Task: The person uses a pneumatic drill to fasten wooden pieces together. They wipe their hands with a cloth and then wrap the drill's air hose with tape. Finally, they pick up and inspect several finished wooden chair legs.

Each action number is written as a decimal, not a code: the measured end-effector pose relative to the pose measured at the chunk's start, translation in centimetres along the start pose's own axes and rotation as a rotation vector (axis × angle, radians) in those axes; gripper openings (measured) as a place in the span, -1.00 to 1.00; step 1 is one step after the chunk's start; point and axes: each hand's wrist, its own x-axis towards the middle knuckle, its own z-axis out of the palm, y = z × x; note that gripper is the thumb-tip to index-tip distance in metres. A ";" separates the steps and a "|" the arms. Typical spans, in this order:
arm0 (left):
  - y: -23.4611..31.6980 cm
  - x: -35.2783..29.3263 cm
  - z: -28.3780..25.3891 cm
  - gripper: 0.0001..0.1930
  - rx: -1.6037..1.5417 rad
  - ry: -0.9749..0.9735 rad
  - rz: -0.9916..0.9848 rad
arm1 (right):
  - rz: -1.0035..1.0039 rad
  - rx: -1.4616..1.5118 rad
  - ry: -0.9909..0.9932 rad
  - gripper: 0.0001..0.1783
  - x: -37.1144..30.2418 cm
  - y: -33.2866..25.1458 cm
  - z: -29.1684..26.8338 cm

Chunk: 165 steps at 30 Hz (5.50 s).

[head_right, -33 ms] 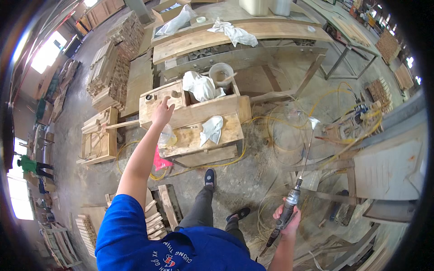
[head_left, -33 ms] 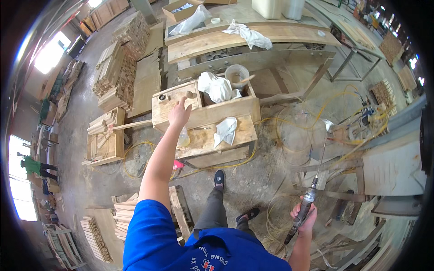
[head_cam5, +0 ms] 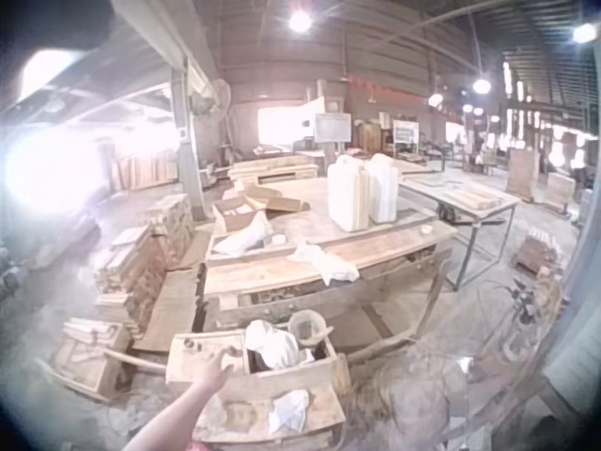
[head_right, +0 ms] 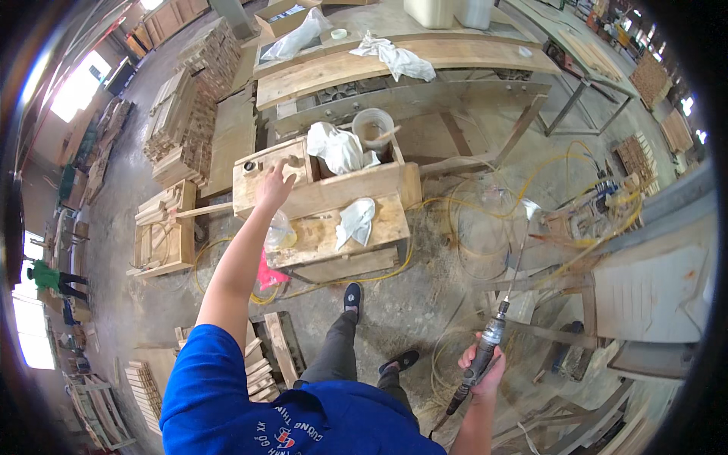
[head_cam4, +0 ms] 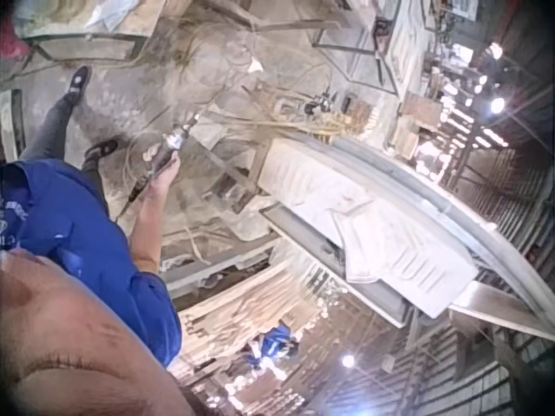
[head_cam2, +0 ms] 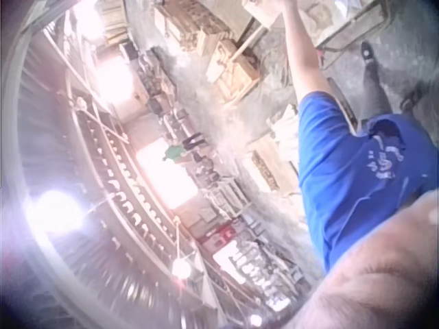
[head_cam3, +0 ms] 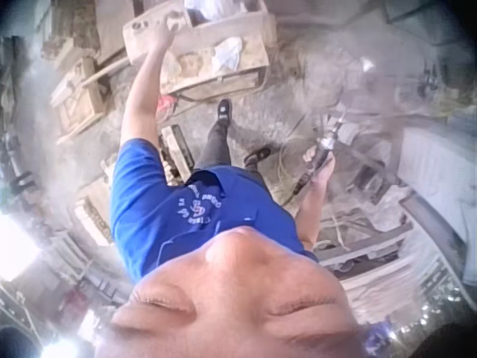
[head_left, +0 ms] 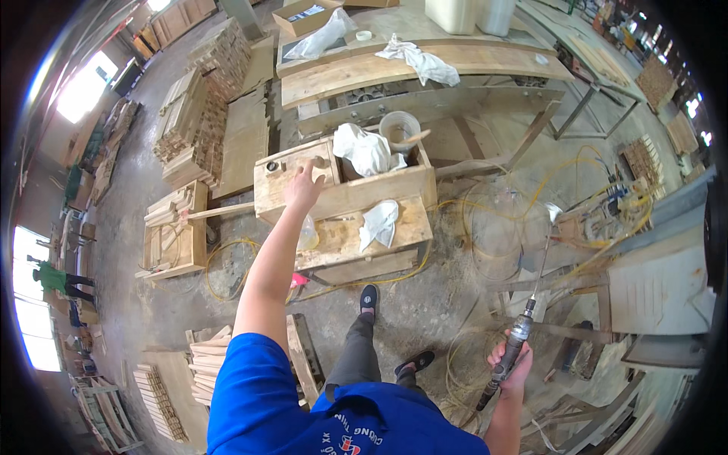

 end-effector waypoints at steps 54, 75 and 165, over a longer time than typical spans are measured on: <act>-6.3 10.4 7.1 -0.73 -0.364 -0.257 -0.397 | -0.009 0.168 0.110 -0.07 11.0 5.3 13.8; 15.0 -9.0 -2.7 -0.79 -1.679 -1.611 -0.300 | -0.185 0.194 -0.272 -0.44 5.2 1.7 15.0; 19.8 -30.5 -0.2 -0.74 -1.152 -1.535 0.413 | -0.218 0.296 -0.013 -0.41 -7.8 3.6 5.6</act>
